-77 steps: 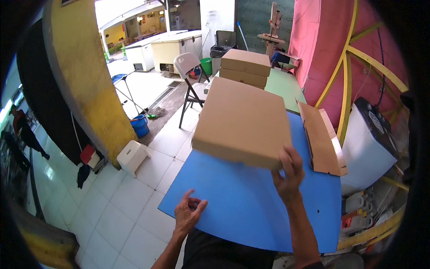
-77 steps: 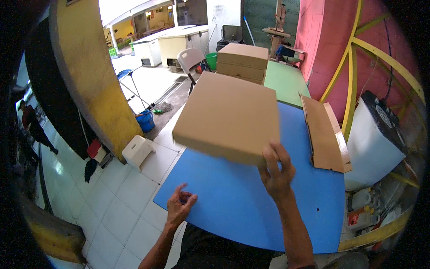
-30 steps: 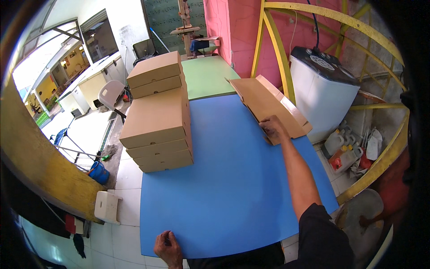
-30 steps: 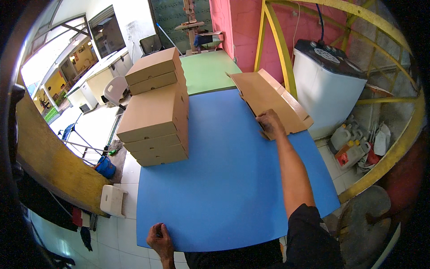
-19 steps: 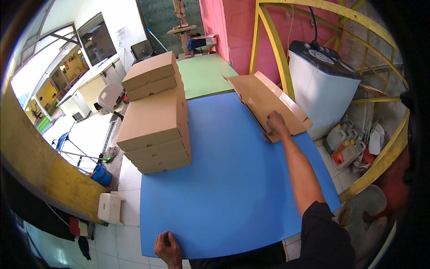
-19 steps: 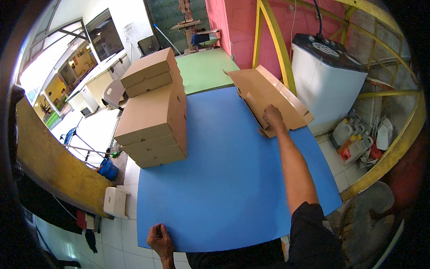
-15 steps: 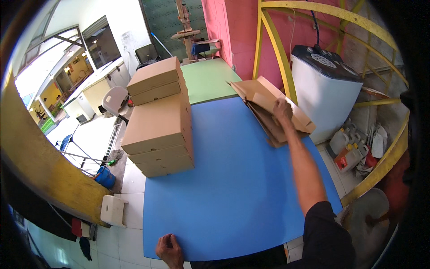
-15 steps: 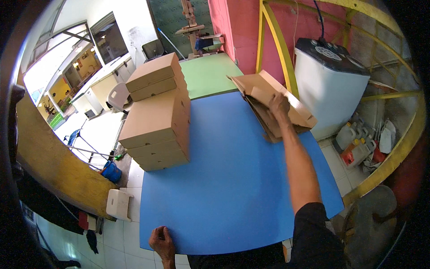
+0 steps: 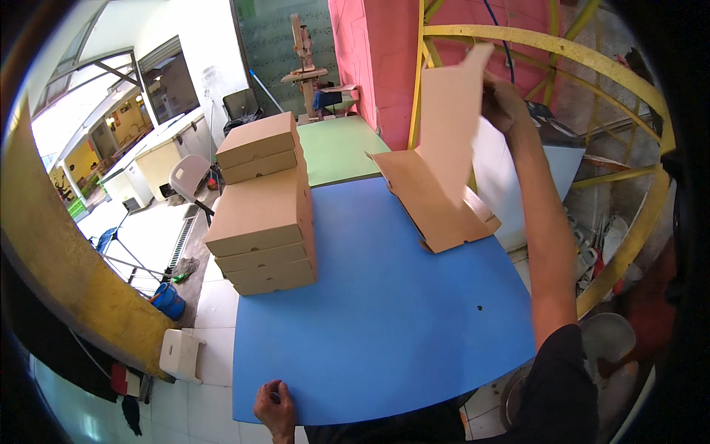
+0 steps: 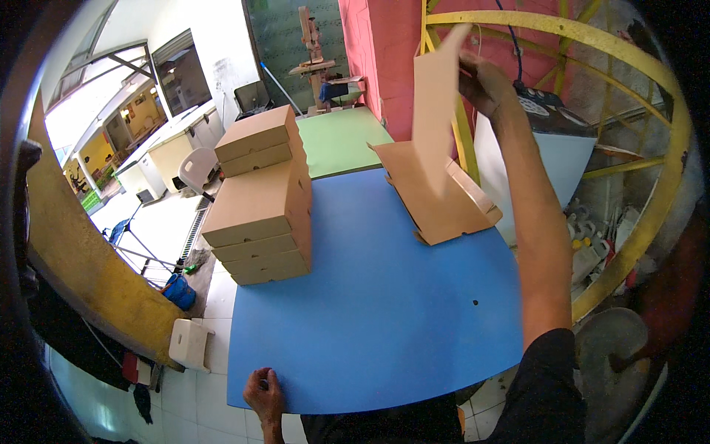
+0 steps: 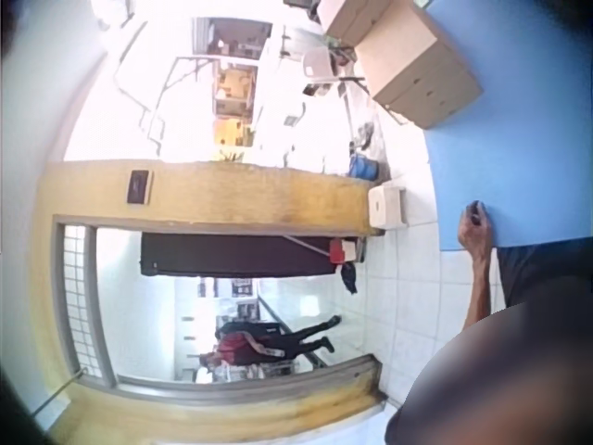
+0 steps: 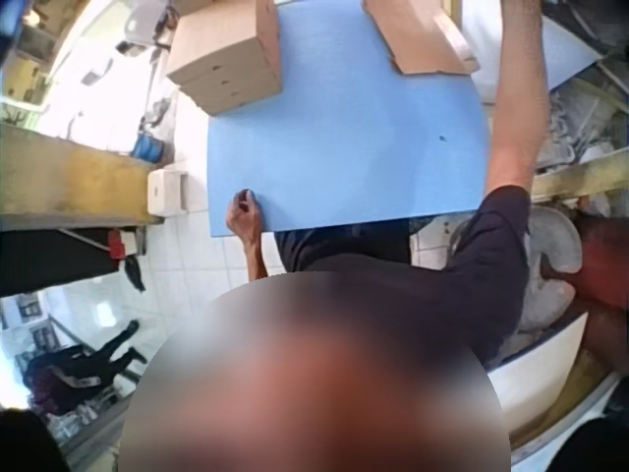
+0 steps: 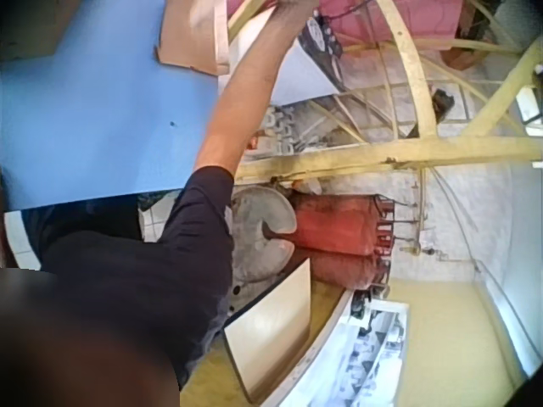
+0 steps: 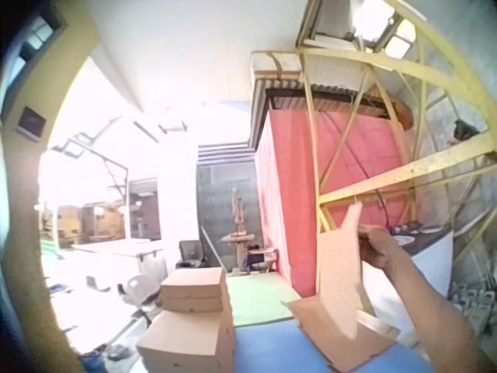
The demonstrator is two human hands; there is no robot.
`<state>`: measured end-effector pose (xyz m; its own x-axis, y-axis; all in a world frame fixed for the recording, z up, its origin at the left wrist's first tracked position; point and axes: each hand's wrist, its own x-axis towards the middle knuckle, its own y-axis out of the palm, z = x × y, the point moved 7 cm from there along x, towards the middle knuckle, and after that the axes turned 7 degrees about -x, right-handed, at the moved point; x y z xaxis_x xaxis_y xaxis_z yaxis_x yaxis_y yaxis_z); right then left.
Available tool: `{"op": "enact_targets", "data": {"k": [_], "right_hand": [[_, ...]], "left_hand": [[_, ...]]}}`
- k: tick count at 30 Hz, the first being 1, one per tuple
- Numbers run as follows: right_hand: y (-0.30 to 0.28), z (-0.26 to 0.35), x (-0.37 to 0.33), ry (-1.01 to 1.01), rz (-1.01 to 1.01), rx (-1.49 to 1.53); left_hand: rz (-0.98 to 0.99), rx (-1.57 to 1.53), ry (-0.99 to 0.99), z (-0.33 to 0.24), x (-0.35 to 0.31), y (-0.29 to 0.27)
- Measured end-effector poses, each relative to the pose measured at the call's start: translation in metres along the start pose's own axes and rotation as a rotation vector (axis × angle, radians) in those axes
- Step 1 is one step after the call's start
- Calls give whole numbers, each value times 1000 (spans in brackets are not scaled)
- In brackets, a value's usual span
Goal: The person assembles flat cardboard pieces into rectangular boxes on a blue table. They fold the side flaps, tuck tabs into slots, and stack the completed boxes. Another person in a red shirt briefly walks by in the background.
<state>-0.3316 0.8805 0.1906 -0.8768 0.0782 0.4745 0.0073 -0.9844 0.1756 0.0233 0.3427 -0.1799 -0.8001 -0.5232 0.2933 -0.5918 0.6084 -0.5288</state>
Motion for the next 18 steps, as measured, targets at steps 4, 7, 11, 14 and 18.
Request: {"op": "enact_targets", "data": {"k": [4,7,11,14,18], "right_hand": [[55,91,-43,-259,132,-239],[75,152,-68,-419,-143,-859],[113,201,-91,-818,-367,-1397],[121,205,-95,-926,-177,-886],[117,195,-99,-798,-235,-974]], "left_hand": [[10,-235,-80,-10,6,-3],[31,-408,-76,-36,14,-5],[84,-597,79,-99,34,-19],[136,-758,290,-156,55,-43],[286,-887,446,-217,73,-72]]}}
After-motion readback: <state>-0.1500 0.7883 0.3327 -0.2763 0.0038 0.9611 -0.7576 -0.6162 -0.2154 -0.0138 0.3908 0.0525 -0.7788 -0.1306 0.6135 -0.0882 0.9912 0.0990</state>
